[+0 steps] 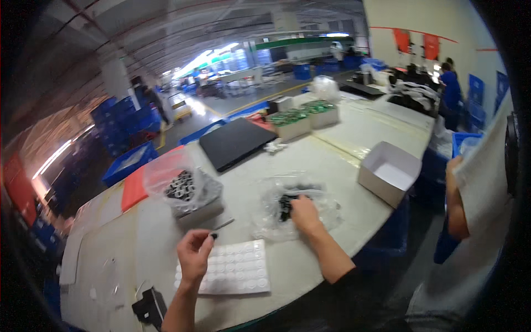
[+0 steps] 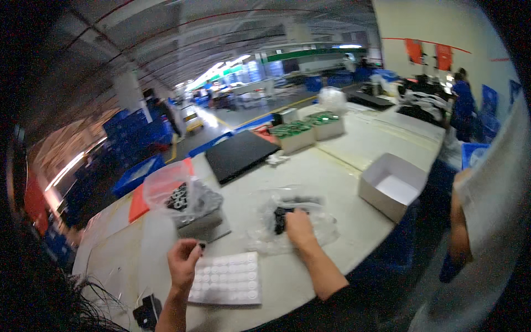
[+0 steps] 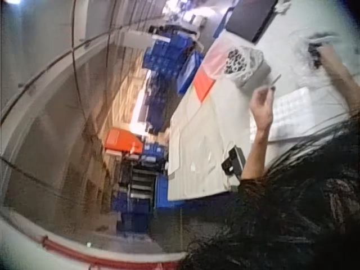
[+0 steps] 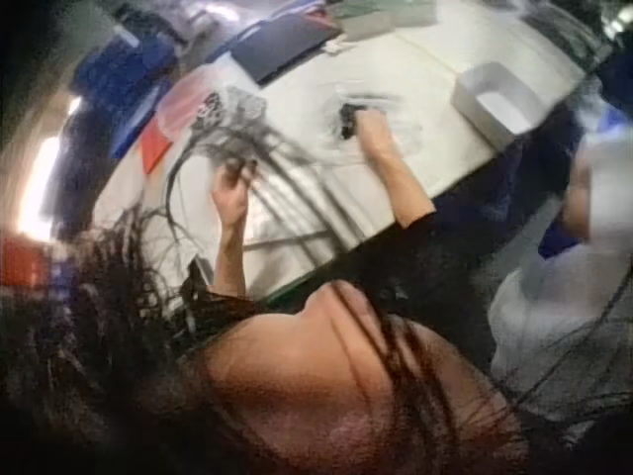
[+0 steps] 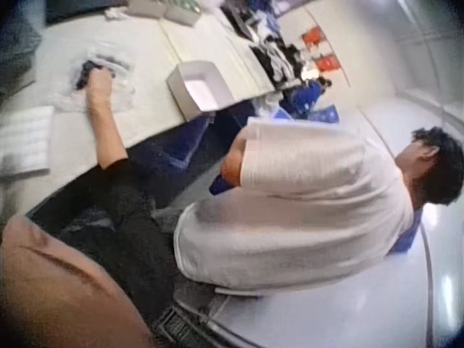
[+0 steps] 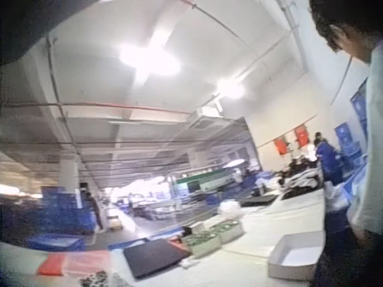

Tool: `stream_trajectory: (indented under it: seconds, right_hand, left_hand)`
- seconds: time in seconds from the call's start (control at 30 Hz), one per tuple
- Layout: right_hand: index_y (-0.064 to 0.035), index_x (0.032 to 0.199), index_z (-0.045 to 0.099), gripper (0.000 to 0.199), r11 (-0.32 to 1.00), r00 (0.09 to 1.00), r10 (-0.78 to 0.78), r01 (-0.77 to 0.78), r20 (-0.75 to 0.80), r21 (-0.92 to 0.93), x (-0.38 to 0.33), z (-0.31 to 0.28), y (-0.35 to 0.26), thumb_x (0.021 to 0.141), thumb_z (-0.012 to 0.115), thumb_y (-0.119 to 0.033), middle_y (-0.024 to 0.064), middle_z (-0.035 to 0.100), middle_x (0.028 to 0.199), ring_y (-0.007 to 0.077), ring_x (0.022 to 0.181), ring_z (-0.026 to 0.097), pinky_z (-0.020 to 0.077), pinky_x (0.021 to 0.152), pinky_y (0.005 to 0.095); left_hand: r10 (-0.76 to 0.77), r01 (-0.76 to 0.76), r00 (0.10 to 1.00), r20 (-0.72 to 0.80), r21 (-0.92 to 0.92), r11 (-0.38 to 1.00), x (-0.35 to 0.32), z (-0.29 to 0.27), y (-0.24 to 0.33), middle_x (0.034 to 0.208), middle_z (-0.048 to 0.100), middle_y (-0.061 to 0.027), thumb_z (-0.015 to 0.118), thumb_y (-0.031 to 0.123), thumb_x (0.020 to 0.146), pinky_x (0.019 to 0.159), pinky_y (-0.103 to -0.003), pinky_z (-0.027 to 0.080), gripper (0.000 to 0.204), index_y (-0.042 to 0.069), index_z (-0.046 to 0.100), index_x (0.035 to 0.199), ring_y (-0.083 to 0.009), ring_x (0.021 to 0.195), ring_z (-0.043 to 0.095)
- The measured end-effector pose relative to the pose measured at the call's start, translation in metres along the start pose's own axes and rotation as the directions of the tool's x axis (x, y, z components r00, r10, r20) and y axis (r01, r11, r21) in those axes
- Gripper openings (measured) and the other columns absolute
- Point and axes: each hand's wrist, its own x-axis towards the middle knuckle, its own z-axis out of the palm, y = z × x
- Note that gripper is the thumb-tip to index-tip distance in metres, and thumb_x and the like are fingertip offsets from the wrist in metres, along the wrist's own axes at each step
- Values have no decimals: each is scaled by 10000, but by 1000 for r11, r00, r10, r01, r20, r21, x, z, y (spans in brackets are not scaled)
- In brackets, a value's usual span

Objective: The person assembles small lighting components by hand, placing circular components into a plastic tray.

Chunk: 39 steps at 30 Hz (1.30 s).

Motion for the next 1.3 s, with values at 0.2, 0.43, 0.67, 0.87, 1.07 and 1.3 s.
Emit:
stream_trajectory:
  seconds: [0.2,0.43,0.67,0.87,1.07,1.3]
  right_hand:
    - [-47,857,652,122,994,994,97,-99,44,42,-9,-7,13,753,588,-47,171,627,854,359,837,598,476,754,457]
    - [-46,878,646,117,952,999,-16,28,-42,306,-6,-8,-28,764,631,-58,141,637,861,345,826,606,476,741,429]
    - [4,911,639,141,785,980,-106,186,-167,591,-8,-19,-41,772,659,-7,124,649,819,212,698,642,500,601,293]
    - [-7,886,655,172,670,945,-305,302,-119,678,-29,-18,-88,723,705,19,99,636,757,176,628,610,483,585,269]
    - [-7,877,671,156,587,934,-353,271,-60,763,-47,-18,-104,728,711,19,95,632,722,147,600,596,465,567,252]
    - [23,860,674,108,489,950,-288,39,118,872,-53,3,-96,763,708,-10,91,667,760,118,631,615,485,597,236]
  left_hand:
    - [260,-213,965,-5,557,802,130,-48,-11,698,659,-99,653,135,796,630,-278,488,180,-15,664,896,-143,654,626]
    - [347,-72,936,-61,931,357,244,-82,-73,820,666,-191,558,129,778,762,-458,490,204,53,691,913,-362,808,641]
    - [435,-358,899,51,657,664,152,-59,-5,804,660,-137,630,138,806,650,-336,497,189,27,660,955,-235,725,638]
    - [-109,-42,979,172,694,719,-29,-98,-12,767,650,-103,654,104,797,640,-303,487,123,14,660,880,-188,672,611]
    - [-205,-17,963,178,794,608,-96,-111,-44,819,597,-91,687,167,762,723,-362,472,168,47,659,877,-264,804,575]
    - [-135,-262,910,392,795,547,-78,-123,-51,806,598,-100,716,173,741,695,-367,473,170,47,643,828,-267,778,591]
